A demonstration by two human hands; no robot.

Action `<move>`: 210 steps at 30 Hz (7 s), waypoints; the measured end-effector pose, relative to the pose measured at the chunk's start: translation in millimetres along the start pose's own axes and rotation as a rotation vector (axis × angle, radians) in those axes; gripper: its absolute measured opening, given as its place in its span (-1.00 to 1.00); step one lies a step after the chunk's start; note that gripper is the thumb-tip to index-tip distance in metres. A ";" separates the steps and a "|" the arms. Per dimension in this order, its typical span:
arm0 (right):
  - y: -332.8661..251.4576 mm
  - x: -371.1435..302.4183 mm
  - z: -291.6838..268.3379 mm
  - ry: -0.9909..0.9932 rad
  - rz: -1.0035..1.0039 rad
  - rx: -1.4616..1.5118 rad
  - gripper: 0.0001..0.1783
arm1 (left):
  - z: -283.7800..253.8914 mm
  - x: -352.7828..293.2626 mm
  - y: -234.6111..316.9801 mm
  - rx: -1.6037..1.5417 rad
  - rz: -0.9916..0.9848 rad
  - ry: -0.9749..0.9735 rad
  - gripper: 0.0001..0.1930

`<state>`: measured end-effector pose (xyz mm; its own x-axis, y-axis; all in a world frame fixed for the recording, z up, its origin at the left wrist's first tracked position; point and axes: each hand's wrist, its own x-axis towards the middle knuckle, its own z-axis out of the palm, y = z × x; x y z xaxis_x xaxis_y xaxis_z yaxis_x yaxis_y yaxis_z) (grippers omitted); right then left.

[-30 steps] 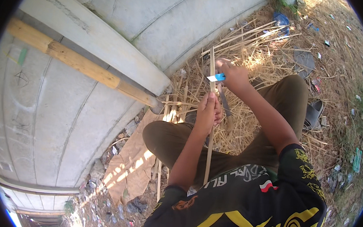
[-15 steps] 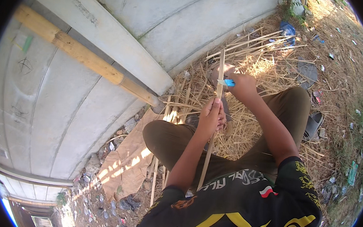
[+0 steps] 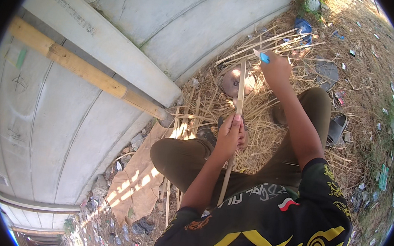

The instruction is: The person sits on the ground and uses a knife to shave and smooth thin bamboo strips. They hold the strips against their leg and scrape the blade along the surface to remove rough edges and create a uniform shape.

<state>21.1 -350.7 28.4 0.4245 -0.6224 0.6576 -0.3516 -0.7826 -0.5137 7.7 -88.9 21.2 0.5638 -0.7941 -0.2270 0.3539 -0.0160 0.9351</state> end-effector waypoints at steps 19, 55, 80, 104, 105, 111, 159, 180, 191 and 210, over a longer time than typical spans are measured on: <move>-12.1 -20.6 20.2 -0.110 -0.097 -0.114 -0.92 | -0.4 8.6 -10.1 0.265 0.117 0.180 -0.66; -40.2 -68.2 16.5 -0.455 -0.409 -0.061 -0.91 | -33.8 11.1 -0.4 -0.138 0.009 0.175 -0.69; -37.2 -70.0 20.8 -0.706 -0.322 0.007 -0.84 | -21.6 7.3 0.8 0.031 0.082 0.231 -0.77; -14.6 -36.3 27.5 -0.511 0.426 0.293 -0.68 | -4.4 4.0 -0.3 -0.070 -0.031 0.028 -0.73; -14.6 -35.2 25.0 -0.546 0.471 0.319 -0.68 | -5.3 4.1 0.2 -0.066 -0.022 0.045 -0.73; -18.7 -50.0 13.5 -0.391 -0.268 0.028 -0.80 | -13.0 5.4 5.2 -0.006 0.050 0.156 -0.76; -32.2 -50.2 25.4 -0.437 -0.219 -0.046 -0.77 | -23.6 4.7 5.0 0.048 -0.044 0.205 -0.66; 38.0 44.1 -89.2 -0.055 0.528 -0.260 -0.70 | -36.0 -20.0 28.8 0.005 -0.156 -0.044 -0.67; -25.2 -83.6 3.1 -0.500 -0.089 -0.005 -0.87 | -30.3 8.4 -0.3 0.142 0.015 0.098 -0.71; 14.3 -31.5 7.4 -0.230 0.034 -0.302 -0.94 | -15.2 9.0 -18.0 0.416 0.058 0.146 -0.64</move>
<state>8.9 -342.3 -3.7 0.5727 -0.6616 0.4841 -0.5840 -0.7436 -0.3254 17.8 -86.5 -1.9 0.6841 -0.7072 -0.1787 0.0049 -0.2405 0.9706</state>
